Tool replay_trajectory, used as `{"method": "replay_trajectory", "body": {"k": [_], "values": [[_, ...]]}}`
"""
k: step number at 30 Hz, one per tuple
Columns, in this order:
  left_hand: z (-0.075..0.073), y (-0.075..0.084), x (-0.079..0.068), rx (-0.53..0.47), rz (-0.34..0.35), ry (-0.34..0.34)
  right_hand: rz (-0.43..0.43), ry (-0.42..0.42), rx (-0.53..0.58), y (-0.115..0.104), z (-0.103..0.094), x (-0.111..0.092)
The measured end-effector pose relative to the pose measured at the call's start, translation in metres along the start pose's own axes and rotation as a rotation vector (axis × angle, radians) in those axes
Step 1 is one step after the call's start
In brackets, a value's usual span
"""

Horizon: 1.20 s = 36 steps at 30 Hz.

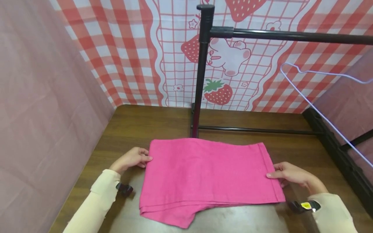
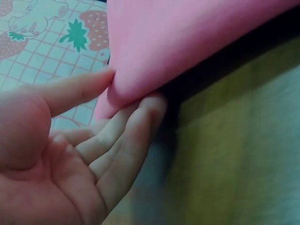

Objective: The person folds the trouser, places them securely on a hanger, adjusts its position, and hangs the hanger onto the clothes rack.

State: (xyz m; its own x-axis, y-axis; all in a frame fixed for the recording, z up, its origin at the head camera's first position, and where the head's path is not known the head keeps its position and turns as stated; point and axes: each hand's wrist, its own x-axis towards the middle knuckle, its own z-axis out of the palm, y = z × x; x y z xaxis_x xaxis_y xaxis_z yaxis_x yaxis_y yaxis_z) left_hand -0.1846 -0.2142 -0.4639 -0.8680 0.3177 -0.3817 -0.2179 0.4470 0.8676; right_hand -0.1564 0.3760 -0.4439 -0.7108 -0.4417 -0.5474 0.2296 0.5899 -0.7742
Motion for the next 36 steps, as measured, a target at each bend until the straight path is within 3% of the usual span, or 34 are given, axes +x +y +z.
{"method": "replay_trajectory", "body": {"k": [5, 9, 15, 24, 32, 36], "values": [[0.012, -0.010, -0.020, -0.020, -0.001, -0.121, -0.053, -0.171, 0.088, 0.016, 0.009, -0.016], [0.022, -0.010, -0.032, 0.019, -0.013, -0.170, -0.074, -0.212, 0.131, 0.017, 0.014, -0.021], [0.022, 0.003, -0.042, 0.053, 0.000, -0.101, -0.197, -0.232, 0.204, 0.014, 0.012, -0.025], [0.030, -0.002, -0.049, 0.140, -0.013, -0.082, -0.020, -0.154, 0.018, 0.009, 0.024, -0.026], [0.022, 0.010, -0.055, 0.148, 0.007, -0.051, -0.137, -0.178, 0.042, 0.011, 0.019, -0.028], [0.019, 0.005, -0.054, 0.155, -0.014, -0.050, -0.113, -0.185, 0.035, 0.016, 0.018, -0.028]]}}
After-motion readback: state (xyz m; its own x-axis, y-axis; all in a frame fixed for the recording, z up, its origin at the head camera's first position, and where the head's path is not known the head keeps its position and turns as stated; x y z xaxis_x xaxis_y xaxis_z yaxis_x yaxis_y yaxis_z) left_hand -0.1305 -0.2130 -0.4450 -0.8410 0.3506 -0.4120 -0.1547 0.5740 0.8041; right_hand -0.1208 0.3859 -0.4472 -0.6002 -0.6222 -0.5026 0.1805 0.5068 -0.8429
